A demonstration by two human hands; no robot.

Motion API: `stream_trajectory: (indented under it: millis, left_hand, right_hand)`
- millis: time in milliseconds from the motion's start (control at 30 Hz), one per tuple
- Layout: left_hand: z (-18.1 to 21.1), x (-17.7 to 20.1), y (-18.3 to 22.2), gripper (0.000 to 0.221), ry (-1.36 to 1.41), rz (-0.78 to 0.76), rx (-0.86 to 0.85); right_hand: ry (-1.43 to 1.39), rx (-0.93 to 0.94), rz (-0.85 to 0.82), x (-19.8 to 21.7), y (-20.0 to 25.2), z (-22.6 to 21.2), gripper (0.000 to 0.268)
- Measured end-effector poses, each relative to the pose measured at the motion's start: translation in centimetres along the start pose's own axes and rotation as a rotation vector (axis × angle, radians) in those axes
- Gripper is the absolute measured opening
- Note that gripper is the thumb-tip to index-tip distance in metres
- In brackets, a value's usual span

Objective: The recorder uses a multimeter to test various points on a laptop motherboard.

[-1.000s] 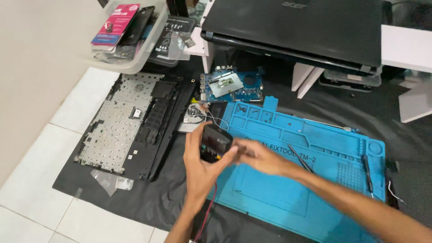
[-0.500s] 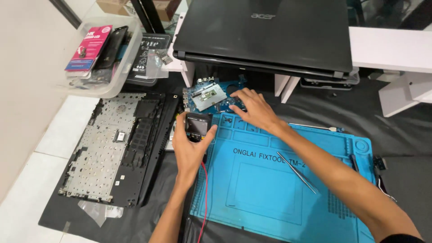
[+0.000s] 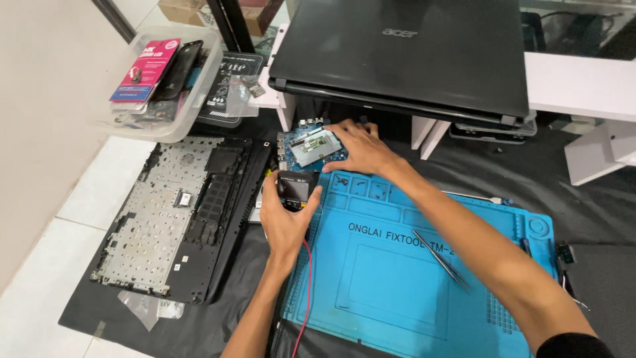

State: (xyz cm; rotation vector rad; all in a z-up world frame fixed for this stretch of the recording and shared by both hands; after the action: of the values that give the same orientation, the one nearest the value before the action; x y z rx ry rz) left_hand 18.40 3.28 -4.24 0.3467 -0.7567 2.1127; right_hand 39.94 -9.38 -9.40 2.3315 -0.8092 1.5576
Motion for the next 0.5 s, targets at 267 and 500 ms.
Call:
stream_trajectory:
  millis: [267,500]
  left_hand:
    - [-0.7,0.0,0.1,0.069,0.033,0.024,0.012]
    - [-0.4,0.5,0.2,0.073,-0.056,0.085,-0.036]
  right_hand:
    - [-0.027,0.122,-0.218,1.2,-4.1,-0.5,0.104]
    - [0.218,0.14,-0.172,1.8,-3.1,-1.2,0.079]
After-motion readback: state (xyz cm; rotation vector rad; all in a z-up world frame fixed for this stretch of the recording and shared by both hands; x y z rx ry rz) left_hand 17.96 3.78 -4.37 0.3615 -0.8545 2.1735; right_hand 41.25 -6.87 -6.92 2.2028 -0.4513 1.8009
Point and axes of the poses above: each hand's wrist, its own y-axis away from the middle knuckle, its own x-axis out of the back of the hand, z = x × y, the point moved 3 cm from there along -y, towards the middle knuckle, and after that the axes turned 8 degrees about -z, right-handed, at the moved point
